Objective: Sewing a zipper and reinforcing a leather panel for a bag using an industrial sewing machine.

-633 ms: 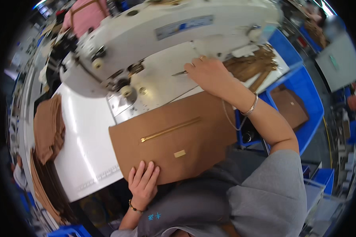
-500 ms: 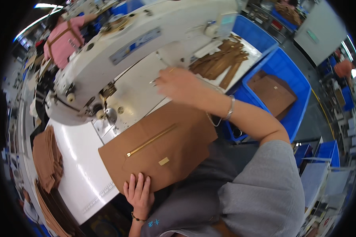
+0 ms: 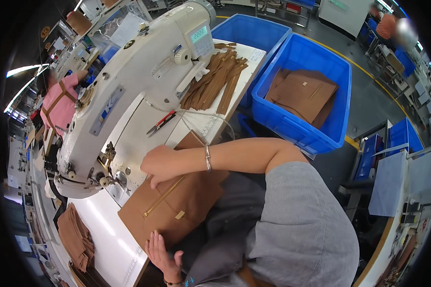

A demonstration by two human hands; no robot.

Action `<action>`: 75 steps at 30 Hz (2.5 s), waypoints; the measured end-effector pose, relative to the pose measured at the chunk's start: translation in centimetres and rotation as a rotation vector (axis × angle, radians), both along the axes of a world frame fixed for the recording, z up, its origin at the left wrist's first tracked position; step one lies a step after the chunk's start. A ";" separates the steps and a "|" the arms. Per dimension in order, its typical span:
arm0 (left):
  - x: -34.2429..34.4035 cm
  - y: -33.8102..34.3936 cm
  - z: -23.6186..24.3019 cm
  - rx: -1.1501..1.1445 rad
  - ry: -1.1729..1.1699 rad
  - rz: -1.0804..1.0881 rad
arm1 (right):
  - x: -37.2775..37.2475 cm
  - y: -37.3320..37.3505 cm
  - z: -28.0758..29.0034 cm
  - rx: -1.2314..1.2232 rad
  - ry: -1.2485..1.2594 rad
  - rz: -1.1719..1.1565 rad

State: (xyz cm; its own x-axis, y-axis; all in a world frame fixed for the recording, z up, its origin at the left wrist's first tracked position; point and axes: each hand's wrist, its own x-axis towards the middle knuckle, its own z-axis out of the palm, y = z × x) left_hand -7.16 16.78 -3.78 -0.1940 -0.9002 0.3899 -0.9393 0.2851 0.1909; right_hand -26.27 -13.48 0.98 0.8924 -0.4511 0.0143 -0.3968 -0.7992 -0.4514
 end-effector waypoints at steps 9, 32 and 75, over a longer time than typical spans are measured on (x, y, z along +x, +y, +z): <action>6.0 -2.0 3.0 -0.308 0.049 0.517 | -19.9 1.0 3.6 -0.624 -1.053 -1.028; 6.9 -2.1 1.8 -0.093 -0.010 0.667 | -26.8 -10.9 0.1 -0.873 -0.173 -0.534; 32.0 -8.6 9.8 0.137 -0.475 1.201 | 1.7 3.5 -1.0 -0.605 -0.427 0.297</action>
